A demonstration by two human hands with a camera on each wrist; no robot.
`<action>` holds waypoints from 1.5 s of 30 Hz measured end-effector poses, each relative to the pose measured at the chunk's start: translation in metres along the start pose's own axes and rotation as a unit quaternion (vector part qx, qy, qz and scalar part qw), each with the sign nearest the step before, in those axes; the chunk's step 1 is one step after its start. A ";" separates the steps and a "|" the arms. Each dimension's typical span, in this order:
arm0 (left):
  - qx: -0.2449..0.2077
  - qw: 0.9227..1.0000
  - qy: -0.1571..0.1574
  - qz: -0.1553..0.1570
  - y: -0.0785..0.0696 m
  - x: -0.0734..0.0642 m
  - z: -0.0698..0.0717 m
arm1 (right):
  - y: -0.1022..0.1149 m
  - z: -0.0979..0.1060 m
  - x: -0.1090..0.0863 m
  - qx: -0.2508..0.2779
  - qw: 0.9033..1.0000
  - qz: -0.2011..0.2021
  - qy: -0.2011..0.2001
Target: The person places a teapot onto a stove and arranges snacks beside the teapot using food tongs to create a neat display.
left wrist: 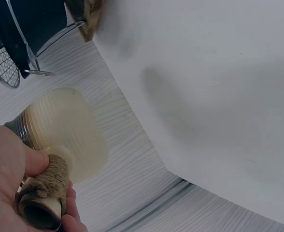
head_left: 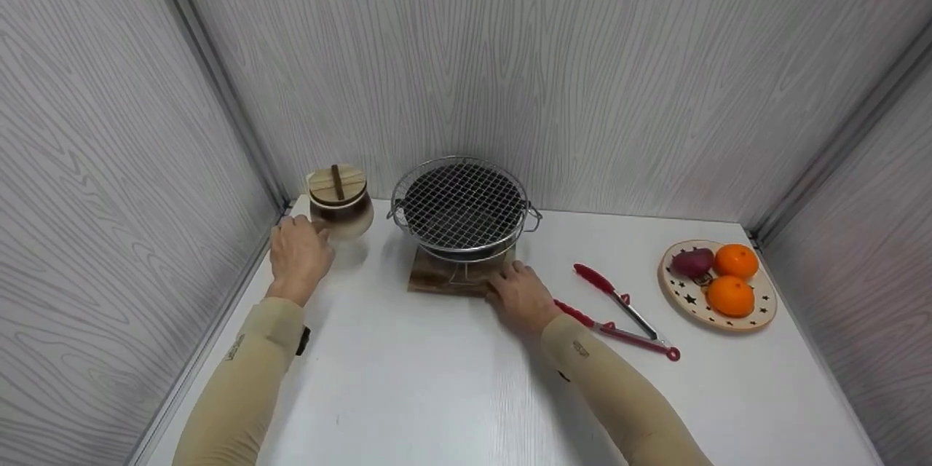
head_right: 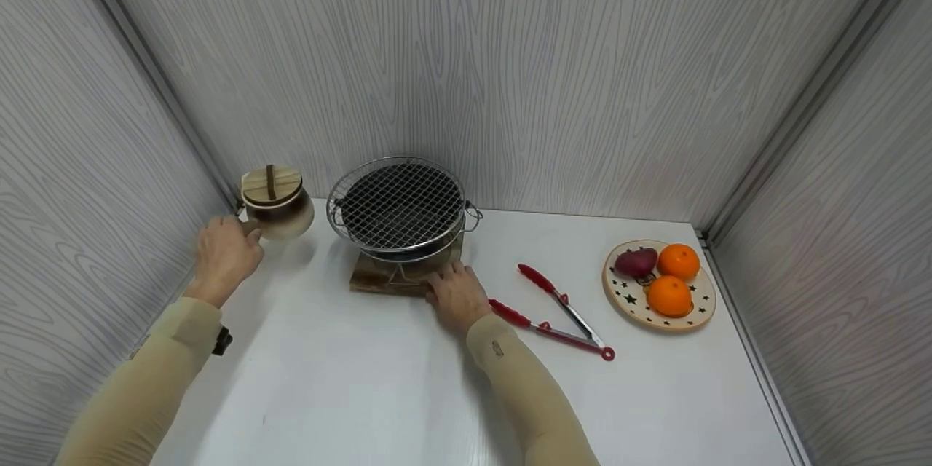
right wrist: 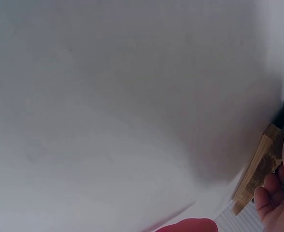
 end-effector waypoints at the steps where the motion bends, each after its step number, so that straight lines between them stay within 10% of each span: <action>1: -0.004 1.000 0.001 0.001 -0.002 0.001 0.003 | 0.000 0.000 0.000 0.000 1.000 -0.002 0.004; 24: -0.040 0.997 -0.031 -0.055 -0.050 0.014 0.055 | -0.002 -0.003 0.003 0.003 1.000 -0.022 0.019; 45: -0.055 0.996 0.010 -0.068 -0.102 0.026 0.058 | -0.003 -0.002 0.003 0.025 0.999 -0.022 0.024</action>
Point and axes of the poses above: each hand's wrist, its own x-axis towards the middle knuckle, its own z-axis out of the back of the hand, y = z × x, the point moved 8 cm from there along x, towards the middle knuckle, and after that the axes turned 2 degrees about z, right-handed, at the moved point
